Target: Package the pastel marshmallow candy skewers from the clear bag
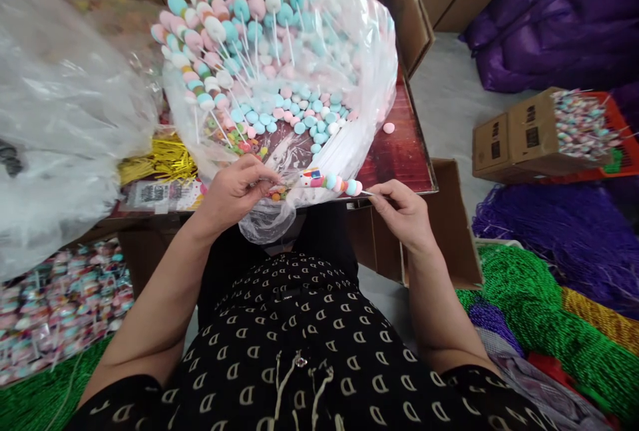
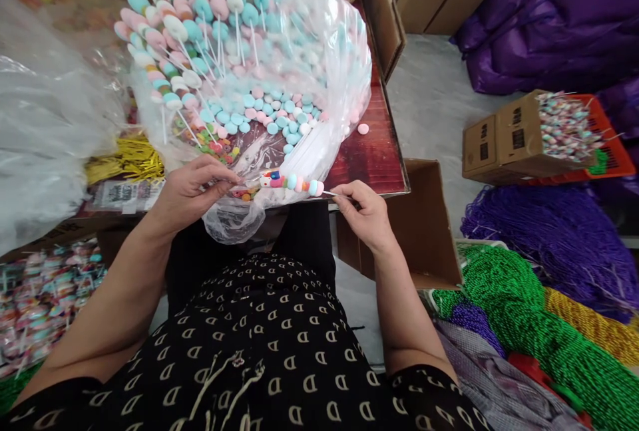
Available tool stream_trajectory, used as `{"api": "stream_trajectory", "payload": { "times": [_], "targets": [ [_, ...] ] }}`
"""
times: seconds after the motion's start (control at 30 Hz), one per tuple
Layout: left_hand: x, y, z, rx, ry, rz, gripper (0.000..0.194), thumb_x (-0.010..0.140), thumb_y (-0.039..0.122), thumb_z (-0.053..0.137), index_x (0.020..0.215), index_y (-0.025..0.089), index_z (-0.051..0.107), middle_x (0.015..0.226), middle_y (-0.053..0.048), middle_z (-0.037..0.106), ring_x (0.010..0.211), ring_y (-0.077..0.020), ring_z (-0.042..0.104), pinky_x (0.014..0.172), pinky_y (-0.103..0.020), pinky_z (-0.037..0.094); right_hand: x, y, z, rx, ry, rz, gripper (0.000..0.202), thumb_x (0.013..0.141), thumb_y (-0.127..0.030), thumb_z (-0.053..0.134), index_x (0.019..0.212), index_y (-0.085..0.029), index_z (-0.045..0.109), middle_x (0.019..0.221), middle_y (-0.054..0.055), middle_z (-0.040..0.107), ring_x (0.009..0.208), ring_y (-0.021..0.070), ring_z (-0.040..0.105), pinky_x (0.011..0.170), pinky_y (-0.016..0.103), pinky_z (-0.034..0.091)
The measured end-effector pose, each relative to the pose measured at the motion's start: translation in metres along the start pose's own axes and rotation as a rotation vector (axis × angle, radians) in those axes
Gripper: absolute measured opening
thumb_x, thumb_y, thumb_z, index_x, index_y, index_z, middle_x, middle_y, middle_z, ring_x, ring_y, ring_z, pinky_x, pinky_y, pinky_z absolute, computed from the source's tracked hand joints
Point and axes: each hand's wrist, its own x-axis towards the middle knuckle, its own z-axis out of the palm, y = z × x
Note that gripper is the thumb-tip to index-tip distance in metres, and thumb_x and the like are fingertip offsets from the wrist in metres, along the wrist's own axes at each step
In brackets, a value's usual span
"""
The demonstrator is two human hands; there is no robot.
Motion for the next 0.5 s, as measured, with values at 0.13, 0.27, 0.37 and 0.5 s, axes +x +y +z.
{"api": "stream_trajectory", "payload": {
  "times": [0.13,0.27,0.37,0.5],
  "targets": [
    [-0.0001,0.0029,-0.0015,-0.038,0.059,0.011,0.013,0.092,0.028,0.067,0.09,0.022,0.078,0.09,-0.004,0.068,0.088,-0.0193,0.064,0.084,-0.032,0.052,0.0009,0.0006,0.0042,0.014,0.0,-0.005,0.017,0.096,-0.04,0.069,0.093,-0.026,0.079,0.083,0.002,0.074,0.074,0.0173,0.066,0.069,0.031,0.052],
    [0.0001,0.0055,-0.0018,-0.033,0.133,0.014,0.011,0.091,0.028,0.068,0.085,0.023,0.077,0.089,-0.004,0.068,0.087,-0.0187,0.063,0.083,-0.033,0.053,0.0019,-0.0003,0.0058,0.035,-0.048,0.029,0.019,0.095,-0.042,0.07,0.09,-0.026,0.08,0.08,0.001,0.075,0.072,0.0175,0.067,0.069,0.031,0.053],
    [0.0012,0.0082,-0.0016,-0.037,0.124,0.022,0.011,0.09,0.026,0.068,0.084,0.024,0.076,0.09,-0.004,0.068,0.088,-0.0197,0.064,0.085,-0.035,0.054,0.0026,-0.0003,0.0069,0.025,-0.096,0.01,0.017,0.095,-0.037,0.069,0.09,-0.027,0.081,0.08,0.001,0.076,0.073,0.0176,0.068,0.07,0.031,0.053],
    [0.0019,0.0087,-0.0018,-0.061,0.074,-0.004,0.009,0.088,0.023,0.068,0.09,0.023,0.076,0.093,-0.005,0.071,0.092,-0.0216,0.065,0.089,-0.036,0.054,0.003,0.0015,0.0092,0.002,-0.089,0.016,0.019,0.097,-0.036,0.066,0.092,-0.027,0.082,0.082,0.001,0.077,0.074,0.0183,0.069,0.072,0.032,0.055]
  ]
}}
